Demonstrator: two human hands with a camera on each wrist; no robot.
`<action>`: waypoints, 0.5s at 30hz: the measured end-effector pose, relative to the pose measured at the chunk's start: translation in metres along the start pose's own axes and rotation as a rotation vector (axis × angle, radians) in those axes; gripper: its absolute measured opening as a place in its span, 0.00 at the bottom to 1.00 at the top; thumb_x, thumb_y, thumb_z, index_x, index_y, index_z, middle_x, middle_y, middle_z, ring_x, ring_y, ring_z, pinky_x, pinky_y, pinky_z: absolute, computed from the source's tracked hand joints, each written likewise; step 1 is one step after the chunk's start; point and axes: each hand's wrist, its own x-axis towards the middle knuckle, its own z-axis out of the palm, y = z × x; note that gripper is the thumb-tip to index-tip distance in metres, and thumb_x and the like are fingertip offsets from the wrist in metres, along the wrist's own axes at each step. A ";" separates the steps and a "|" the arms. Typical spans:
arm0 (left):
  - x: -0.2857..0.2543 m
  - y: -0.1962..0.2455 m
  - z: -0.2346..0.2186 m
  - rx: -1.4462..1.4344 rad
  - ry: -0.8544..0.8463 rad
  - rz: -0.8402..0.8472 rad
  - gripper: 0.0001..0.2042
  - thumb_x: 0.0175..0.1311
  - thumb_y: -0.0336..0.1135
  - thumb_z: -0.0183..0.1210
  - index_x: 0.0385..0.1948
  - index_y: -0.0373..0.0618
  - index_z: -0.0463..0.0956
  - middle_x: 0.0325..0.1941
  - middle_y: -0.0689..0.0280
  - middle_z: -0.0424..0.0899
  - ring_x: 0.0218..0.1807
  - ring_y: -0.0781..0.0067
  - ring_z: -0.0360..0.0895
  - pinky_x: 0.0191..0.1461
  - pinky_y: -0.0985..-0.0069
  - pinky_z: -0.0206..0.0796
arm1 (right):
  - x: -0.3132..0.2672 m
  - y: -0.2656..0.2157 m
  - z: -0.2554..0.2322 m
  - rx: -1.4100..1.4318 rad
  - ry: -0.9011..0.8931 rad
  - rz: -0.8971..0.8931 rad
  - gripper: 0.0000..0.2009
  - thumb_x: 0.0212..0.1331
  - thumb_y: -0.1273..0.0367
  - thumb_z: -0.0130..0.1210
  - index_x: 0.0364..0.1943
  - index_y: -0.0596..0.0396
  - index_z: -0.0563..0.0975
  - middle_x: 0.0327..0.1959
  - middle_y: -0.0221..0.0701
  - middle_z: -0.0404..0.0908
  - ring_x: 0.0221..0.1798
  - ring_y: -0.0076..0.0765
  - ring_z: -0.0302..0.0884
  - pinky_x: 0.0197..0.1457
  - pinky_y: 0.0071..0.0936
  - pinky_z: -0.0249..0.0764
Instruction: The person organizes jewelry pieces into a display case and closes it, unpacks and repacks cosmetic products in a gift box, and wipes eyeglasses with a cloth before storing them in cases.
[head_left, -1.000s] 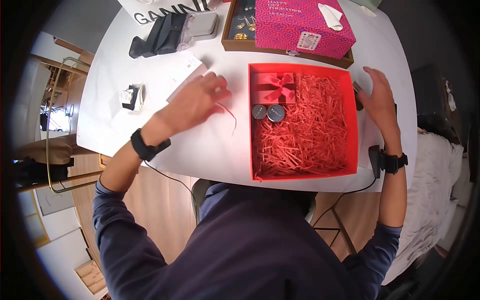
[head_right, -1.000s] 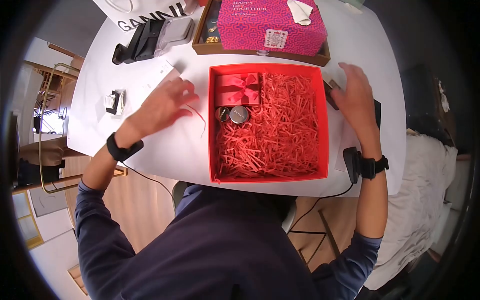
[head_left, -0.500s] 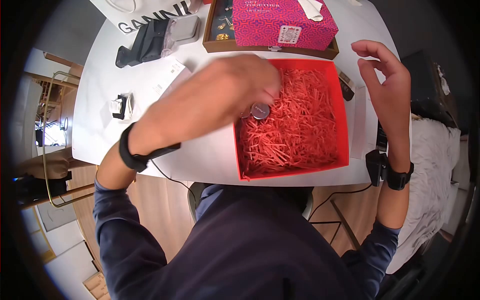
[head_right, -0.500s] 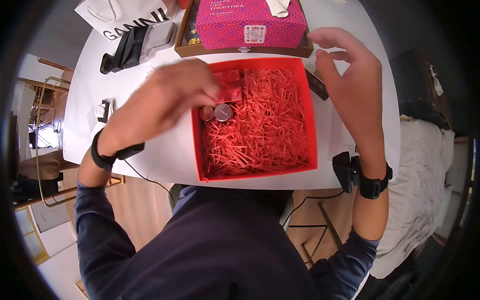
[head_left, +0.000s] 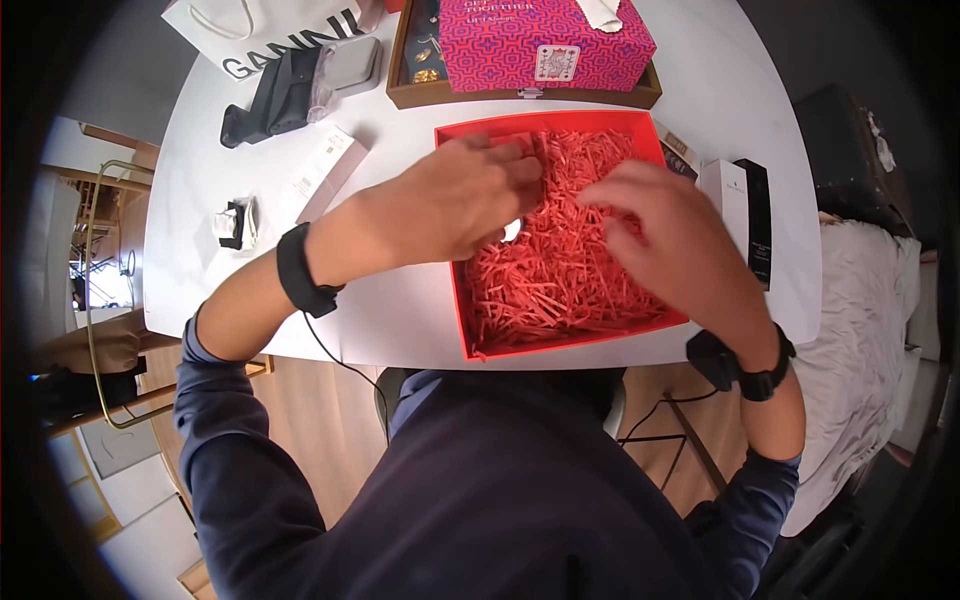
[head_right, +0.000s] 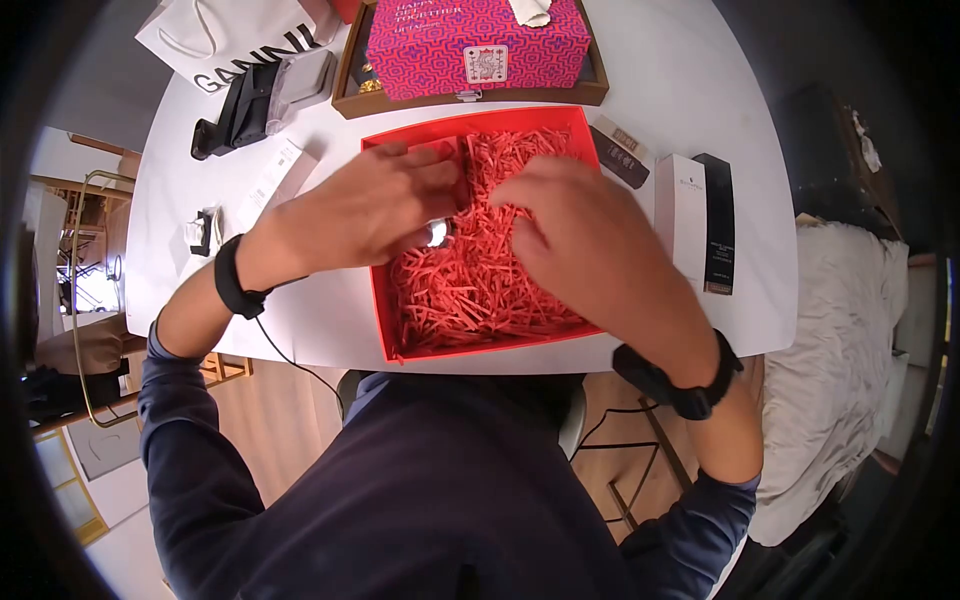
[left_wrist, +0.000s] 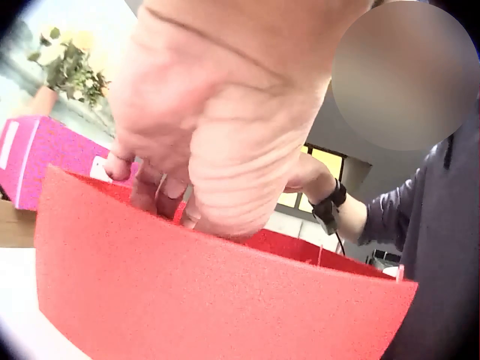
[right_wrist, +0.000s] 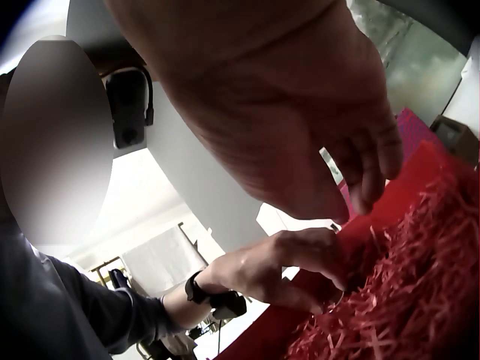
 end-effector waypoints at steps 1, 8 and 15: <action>-0.001 0.000 0.003 -0.067 -0.062 -0.016 0.20 0.51 0.30 0.70 0.50 0.42 0.84 0.55 0.59 0.76 0.61 0.57 0.73 0.61 0.59 0.69 | 0.001 -0.001 0.007 -0.032 -0.051 -0.018 0.10 0.60 0.79 0.55 0.45 0.62 0.81 0.39 0.42 0.83 0.42 0.45 0.82 0.48 0.36 0.77; 0.000 0.000 0.003 -0.014 -0.096 0.016 0.24 0.49 0.33 0.72 0.52 0.42 0.82 0.55 0.62 0.74 0.59 0.58 0.74 0.62 0.59 0.68 | 0.021 -0.003 0.017 0.019 0.090 -0.001 0.10 0.59 0.80 0.57 0.44 0.61 0.82 0.36 0.40 0.84 0.35 0.42 0.82 0.42 0.35 0.77; 0.002 -0.010 -0.030 -0.352 -0.171 -0.172 0.21 0.50 0.24 0.66 0.51 0.38 0.82 0.57 0.58 0.79 0.59 0.61 0.79 0.57 0.66 0.75 | 0.010 0.004 0.002 0.090 0.171 0.121 0.08 0.63 0.78 0.58 0.44 0.60 0.83 0.34 0.35 0.85 0.33 0.27 0.79 0.39 0.25 0.75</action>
